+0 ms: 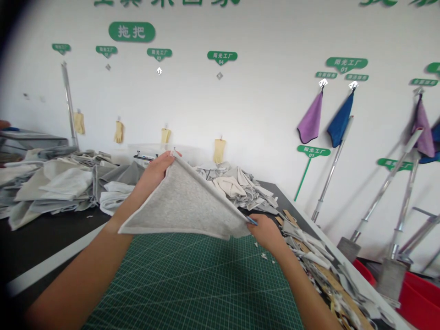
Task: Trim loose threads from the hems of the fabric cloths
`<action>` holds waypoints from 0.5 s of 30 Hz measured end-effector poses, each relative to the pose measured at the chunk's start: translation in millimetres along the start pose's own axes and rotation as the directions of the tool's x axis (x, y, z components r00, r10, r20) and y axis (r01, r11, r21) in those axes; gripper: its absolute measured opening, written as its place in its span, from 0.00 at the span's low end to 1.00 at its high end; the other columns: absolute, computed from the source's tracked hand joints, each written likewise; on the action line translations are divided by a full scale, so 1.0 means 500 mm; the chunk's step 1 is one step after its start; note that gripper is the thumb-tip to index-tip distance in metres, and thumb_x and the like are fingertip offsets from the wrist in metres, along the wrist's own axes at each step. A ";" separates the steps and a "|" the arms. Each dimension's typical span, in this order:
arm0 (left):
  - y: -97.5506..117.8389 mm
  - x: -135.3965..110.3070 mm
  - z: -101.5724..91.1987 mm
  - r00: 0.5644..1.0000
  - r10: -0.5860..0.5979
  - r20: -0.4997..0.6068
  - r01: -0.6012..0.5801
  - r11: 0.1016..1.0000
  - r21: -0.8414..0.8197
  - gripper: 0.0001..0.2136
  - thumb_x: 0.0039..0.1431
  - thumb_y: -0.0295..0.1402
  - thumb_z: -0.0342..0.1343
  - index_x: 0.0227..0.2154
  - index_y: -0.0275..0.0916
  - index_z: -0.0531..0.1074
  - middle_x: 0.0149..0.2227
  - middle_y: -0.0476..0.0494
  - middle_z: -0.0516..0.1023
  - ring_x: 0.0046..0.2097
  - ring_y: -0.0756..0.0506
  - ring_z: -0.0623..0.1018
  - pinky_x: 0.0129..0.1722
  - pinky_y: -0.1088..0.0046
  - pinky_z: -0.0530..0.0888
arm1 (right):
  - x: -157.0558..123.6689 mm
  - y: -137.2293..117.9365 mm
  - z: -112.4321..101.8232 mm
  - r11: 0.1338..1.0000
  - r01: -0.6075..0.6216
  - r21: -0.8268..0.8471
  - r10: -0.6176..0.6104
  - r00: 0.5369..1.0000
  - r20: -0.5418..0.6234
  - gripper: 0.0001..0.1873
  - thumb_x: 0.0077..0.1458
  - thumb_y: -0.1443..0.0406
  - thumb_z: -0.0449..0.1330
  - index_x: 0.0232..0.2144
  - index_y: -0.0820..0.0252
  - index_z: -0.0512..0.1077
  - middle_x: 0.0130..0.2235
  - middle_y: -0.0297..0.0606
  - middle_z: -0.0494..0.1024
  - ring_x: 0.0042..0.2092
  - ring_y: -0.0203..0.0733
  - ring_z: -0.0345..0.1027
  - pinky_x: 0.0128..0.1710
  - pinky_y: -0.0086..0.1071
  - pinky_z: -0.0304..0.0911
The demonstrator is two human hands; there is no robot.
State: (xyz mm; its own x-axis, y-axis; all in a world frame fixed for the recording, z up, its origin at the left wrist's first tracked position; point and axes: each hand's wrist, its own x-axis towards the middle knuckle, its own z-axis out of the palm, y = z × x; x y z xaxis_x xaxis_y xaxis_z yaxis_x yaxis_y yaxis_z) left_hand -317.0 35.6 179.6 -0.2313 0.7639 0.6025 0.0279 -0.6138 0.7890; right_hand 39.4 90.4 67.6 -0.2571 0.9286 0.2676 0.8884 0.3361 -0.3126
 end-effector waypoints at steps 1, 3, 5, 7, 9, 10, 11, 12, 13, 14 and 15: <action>-0.003 0.003 -0.004 1.000 -0.014 0.019 0.013 1.000 0.008 0.15 0.58 0.45 0.56 0.39 0.37 0.74 0.26 0.50 0.69 0.28 0.50 0.68 0.28 0.76 0.65 | 0.003 0.009 -0.003 1.000 -0.003 -0.013 0.003 1.000 0.003 0.09 0.55 0.63 0.55 0.29 0.57 0.76 0.29 0.37 0.78 0.33 0.41 0.70 0.32 0.30 0.51; -0.012 0.008 -0.014 0.998 -0.041 0.046 0.040 0.999 0.025 0.16 0.58 0.46 0.55 0.39 0.38 0.73 0.25 0.50 0.69 0.27 0.50 0.68 0.27 0.76 0.65 | 0.009 0.029 -0.010 0.999 -0.007 -0.040 0.008 1.000 0.014 0.09 0.54 0.63 0.57 0.31 0.57 0.77 0.32 0.39 0.79 0.34 0.42 0.71 0.32 0.30 0.52; -0.022 0.012 -0.028 0.996 -0.067 0.058 0.062 0.994 0.087 0.16 0.59 0.47 0.54 0.37 0.38 0.73 0.25 0.50 0.69 0.27 0.50 0.67 0.26 0.77 0.65 | 0.012 0.045 -0.017 0.999 -0.014 -0.040 0.016 0.999 0.045 0.09 0.54 0.61 0.58 0.30 0.58 0.77 0.31 0.39 0.79 0.34 0.43 0.71 0.32 0.30 0.53; -0.030 0.016 -0.048 0.991 -0.116 0.060 0.100 0.971 0.218 0.16 0.58 0.47 0.54 0.35 0.38 0.73 0.25 0.50 0.69 0.27 0.50 0.68 0.24 0.78 0.64 | 0.011 0.055 -0.026 0.999 -0.017 0.029 0.014 0.995 0.095 0.13 0.55 0.57 0.59 0.27 0.59 0.76 0.28 0.39 0.78 0.32 0.42 0.69 0.31 0.30 0.53; -0.035 0.021 -0.073 0.979 -0.195 0.059 0.159 0.913 0.377 0.16 0.57 0.48 0.54 0.33 0.38 0.73 0.26 0.49 0.70 0.27 0.49 0.70 0.23 0.78 0.65 | 0.005 0.057 -0.038 0.985 -0.033 0.172 0.008 0.990 0.144 0.17 0.55 0.52 0.60 0.26 0.59 0.75 0.26 0.36 0.75 0.29 0.39 0.66 0.28 0.29 0.53; -0.036 0.024 -0.086 0.968 -0.243 0.065 0.189 0.872 0.451 0.16 0.56 0.48 0.54 0.33 0.38 0.73 0.26 0.48 0.71 0.28 0.48 0.71 0.23 0.78 0.66 | 0.000 0.055 -0.044 0.963 -0.059 0.263 0.016 0.986 0.164 0.19 0.54 0.50 0.61 0.26 0.59 0.74 0.23 0.34 0.72 0.26 0.37 0.63 0.26 0.28 0.51; -0.038 0.026 -0.100 0.952 -0.296 0.078 0.214 0.826 0.522 0.16 0.56 0.48 0.54 0.33 0.38 0.73 0.27 0.47 0.72 0.28 0.47 0.72 0.23 0.77 0.68 | -0.006 0.053 -0.050 0.928 -0.095 0.360 0.029 0.982 0.185 0.20 0.54 0.48 0.61 0.27 0.59 0.73 0.21 0.31 0.68 0.23 0.34 0.58 0.23 0.28 0.49; -0.041 0.028 -0.115 0.929 -0.356 0.096 0.235 0.771 0.592 0.16 0.55 0.47 0.55 0.34 0.39 0.74 0.28 0.46 0.74 0.28 0.46 0.74 0.23 0.76 0.69 | -0.012 0.049 -0.056 0.879 -0.136 0.458 0.042 0.977 0.210 0.21 0.54 0.47 0.62 0.27 0.59 0.71 0.18 0.28 0.63 0.20 0.32 0.52 0.21 0.27 0.45; -0.045 0.031 -0.128 0.898 -0.425 0.111 0.253 0.709 0.658 0.16 0.54 0.46 0.55 0.35 0.38 0.74 0.29 0.44 0.75 0.27 0.45 0.75 0.23 0.74 0.70 | -0.018 0.045 -0.061 0.818 -0.177 0.548 0.050 0.970 0.238 0.22 0.54 0.45 0.62 0.27 0.58 0.68 0.16 0.25 0.57 0.19 0.30 0.45 0.19 0.27 0.40; -0.052 0.033 -0.141 0.857 -0.502 0.118 0.275 0.638 0.719 0.16 0.53 0.45 0.56 0.36 0.38 0.75 0.30 0.43 0.76 0.27 0.45 0.76 0.24 0.73 0.71 | -0.022 0.041 -0.063 0.752 -0.209 0.625 0.048 0.964 0.263 0.23 0.54 0.45 0.62 0.27 0.57 0.65 0.16 0.22 0.51 0.19 0.29 0.40 0.19 0.27 0.36; -0.061 0.035 -0.153 0.804 -0.584 0.113 0.298 0.560 0.773 0.16 0.52 0.43 0.57 0.37 0.38 0.75 0.30 0.41 0.77 0.26 0.43 0.77 0.24 0.71 0.72 | -0.026 0.037 -0.064 0.689 -0.227 0.688 0.037 0.959 0.279 0.24 0.53 0.45 0.63 0.26 0.56 0.61 0.17 0.21 0.48 0.19 0.28 0.37 0.18 0.27 0.34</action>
State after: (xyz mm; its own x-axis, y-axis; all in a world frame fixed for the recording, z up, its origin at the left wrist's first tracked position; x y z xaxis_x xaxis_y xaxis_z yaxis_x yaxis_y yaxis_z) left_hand -396.1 52.5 156.6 -0.0921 0.9950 0.0376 0.6983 0.0376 0.7148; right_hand 71.1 79.7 87.5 -0.3198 0.9474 -0.0093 0.4085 0.1290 -0.9036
